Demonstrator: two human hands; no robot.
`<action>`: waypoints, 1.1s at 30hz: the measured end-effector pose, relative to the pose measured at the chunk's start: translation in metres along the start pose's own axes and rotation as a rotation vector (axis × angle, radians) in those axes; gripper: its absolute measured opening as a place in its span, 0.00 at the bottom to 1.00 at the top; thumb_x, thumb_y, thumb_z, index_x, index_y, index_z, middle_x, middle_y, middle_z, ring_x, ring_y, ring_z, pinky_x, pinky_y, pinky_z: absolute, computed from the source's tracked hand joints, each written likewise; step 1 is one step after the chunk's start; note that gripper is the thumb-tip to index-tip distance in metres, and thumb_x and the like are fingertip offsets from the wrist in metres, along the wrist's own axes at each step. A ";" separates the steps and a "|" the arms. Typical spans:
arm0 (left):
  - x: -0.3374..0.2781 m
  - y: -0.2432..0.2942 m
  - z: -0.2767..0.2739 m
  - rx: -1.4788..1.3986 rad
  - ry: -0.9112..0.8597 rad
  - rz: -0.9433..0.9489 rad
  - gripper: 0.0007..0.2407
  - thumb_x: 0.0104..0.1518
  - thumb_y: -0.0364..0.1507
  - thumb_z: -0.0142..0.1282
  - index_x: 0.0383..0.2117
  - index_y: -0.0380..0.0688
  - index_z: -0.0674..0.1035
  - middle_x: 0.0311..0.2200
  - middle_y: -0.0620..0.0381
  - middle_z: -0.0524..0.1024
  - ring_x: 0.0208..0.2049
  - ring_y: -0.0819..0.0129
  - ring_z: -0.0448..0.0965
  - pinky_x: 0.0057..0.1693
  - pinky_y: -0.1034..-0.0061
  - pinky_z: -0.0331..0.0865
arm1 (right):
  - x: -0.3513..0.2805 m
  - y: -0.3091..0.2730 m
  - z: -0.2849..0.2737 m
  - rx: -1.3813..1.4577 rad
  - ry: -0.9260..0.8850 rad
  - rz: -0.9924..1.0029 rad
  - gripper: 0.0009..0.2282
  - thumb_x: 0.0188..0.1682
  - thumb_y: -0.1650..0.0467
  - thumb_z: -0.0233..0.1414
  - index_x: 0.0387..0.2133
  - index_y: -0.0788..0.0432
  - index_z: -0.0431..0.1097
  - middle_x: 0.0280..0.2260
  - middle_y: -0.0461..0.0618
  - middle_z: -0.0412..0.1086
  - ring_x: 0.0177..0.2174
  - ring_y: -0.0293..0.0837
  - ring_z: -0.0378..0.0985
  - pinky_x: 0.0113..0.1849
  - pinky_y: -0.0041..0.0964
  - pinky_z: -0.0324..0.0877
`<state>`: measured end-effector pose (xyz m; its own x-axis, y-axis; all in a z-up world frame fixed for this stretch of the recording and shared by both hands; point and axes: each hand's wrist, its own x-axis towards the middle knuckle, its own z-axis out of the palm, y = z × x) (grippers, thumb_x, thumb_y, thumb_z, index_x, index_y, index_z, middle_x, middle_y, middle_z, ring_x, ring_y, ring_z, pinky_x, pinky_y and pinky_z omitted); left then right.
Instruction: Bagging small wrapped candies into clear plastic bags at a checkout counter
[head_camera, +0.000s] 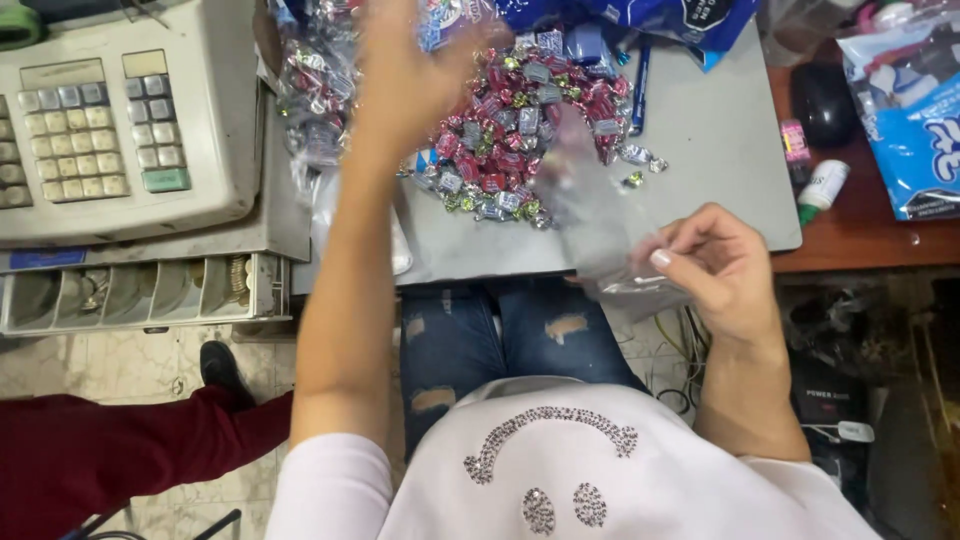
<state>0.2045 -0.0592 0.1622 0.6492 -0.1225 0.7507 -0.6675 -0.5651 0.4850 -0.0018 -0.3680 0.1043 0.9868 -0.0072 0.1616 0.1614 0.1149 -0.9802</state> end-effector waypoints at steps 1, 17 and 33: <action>-0.018 0.026 0.008 -0.258 -0.267 0.109 0.24 0.61 0.36 0.68 0.59 0.47 0.67 0.59 0.54 0.67 0.61 0.59 0.65 0.67 0.60 0.63 | -0.001 -0.001 0.005 0.012 -0.080 0.018 0.08 0.48 0.78 0.56 0.29 0.57 0.62 0.31 0.59 0.75 0.31 0.47 0.81 0.36 0.35 0.77; -0.168 0.113 -0.032 -0.883 -0.883 -0.414 0.18 0.47 0.33 0.75 0.43 0.45 0.82 0.32 0.59 0.84 0.34 0.67 0.85 0.49 0.69 0.76 | -0.023 0.012 -0.009 -0.168 -0.271 0.059 0.06 0.45 0.81 0.59 0.34 0.71 0.71 0.23 0.58 0.75 0.20 0.41 0.78 0.29 0.35 0.76; -0.212 0.088 -0.014 -1.057 -0.456 -0.805 0.10 0.55 0.26 0.66 0.29 0.47 0.72 0.24 0.66 0.71 0.27 0.81 0.72 0.37 0.85 0.68 | -0.016 -0.009 -0.020 -0.290 0.019 0.057 0.08 0.55 0.79 0.58 0.42 0.62 0.65 0.35 0.54 0.73 0.32 0.41 0.78 0.40 0.30 0.76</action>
<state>0.0030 -0.0710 0.0520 0.9031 -0.4293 -0.0013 0.1163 0.2417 0.9634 -0.0191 -0.3886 0.1083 0.9940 -0.0273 0.1062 0.0999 -0.1732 -0.9798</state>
